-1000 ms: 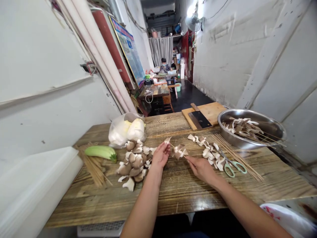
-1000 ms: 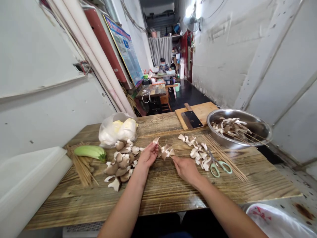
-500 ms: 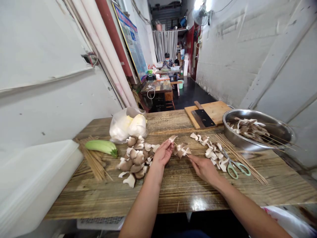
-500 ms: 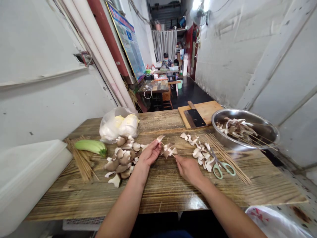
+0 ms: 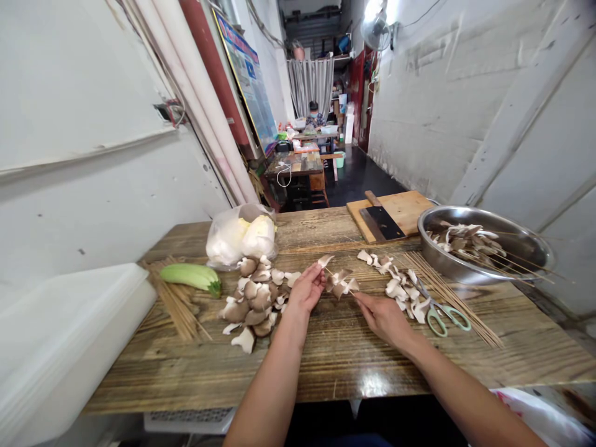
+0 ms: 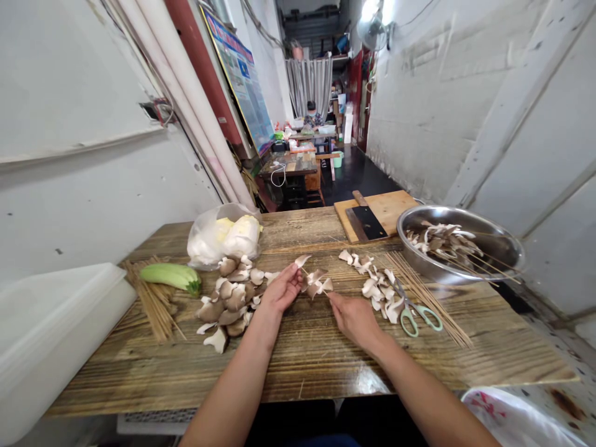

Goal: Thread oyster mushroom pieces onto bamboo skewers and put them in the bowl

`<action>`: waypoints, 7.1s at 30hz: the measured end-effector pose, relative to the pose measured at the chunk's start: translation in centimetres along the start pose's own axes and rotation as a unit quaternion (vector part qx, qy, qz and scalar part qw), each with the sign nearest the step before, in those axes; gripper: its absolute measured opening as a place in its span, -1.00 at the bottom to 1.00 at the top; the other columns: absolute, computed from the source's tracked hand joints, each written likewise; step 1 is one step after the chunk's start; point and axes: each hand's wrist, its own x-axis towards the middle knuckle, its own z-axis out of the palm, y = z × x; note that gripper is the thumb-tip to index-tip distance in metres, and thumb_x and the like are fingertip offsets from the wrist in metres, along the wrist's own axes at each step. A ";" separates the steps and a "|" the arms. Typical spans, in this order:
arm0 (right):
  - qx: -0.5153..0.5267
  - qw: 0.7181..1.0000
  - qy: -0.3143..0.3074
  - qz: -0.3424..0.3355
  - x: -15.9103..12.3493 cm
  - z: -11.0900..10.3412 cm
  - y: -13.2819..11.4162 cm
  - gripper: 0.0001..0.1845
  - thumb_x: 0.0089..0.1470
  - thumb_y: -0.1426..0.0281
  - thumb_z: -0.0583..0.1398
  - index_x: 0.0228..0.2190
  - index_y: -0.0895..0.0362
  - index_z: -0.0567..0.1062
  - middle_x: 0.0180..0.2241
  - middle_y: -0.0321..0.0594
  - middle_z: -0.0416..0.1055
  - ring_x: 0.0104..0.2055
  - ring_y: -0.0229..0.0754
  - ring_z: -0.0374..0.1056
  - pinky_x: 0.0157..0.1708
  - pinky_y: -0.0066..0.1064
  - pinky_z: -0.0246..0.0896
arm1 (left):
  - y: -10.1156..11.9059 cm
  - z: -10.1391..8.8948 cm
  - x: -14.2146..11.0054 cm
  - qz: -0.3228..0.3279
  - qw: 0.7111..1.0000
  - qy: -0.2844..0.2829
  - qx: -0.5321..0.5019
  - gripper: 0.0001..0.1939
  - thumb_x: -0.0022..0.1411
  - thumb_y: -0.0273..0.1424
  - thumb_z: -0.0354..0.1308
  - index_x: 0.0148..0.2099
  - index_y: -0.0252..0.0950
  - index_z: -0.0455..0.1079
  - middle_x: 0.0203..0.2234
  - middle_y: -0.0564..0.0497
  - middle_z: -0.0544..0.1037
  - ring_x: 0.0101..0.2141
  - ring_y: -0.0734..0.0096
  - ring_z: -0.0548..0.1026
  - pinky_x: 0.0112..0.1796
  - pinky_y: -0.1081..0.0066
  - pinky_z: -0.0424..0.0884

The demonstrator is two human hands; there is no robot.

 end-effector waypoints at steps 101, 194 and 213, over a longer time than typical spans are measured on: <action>0.001 0.997 0.067 -0.038 -0.2 1.3 0.1 -0.65 0.19 0.44 -0.06 -0.18 0.18 0.48 -0.50 -0.16 0.51 -0.53 -0.25 0.40 -0.50 -0.52 0.20 | -1.2 0.7 -1.5 0.053 0.985 -0.055 0.158 -0.73 -0.25 -0.36 0.38 -0.45 -0.41 0.49 -0.55 -0.02 0.54 -0.50 0.49 0.42 -0.38 0.47 0.29; -0.021 0.999 0.036 -0.004 0.0 0.9 0.5 -0.65 0.17 0.45 -0.04 -0.10 0.19 0.44 -0.26 -0.11 0.53 -0.32 -0.20 0.48 -0.28 -0.47 0.33 | -0.9 2.7 -0.2 0.133 0.987 0.041 0.076 -0.65 -0.29 -0.50 0.36 -0.54 -0.33 0.19 -0.66 0.15 0.37 -0.61 0.64 0.32 -0.53 0.56 0.22; 0.002 0.997 0.071 -0.005 0.1 1.2 0.3 -0.65 0.16 0.46 -0.04 -0.12 0.18 0.45 -0.29 -0.10 0.54 -0.34 -0.20 0.48 -0.29 -0.47 0.33 | -1.4 3.1 -1.2 0.100 0.993 -0.007 0.068 -0.73 -0.17 -0.29 0.30 -0.44 -0.36 0.38 -0.57 0.08 0.47 -0.53 0.53 0.40 -0.42 0.49 0.27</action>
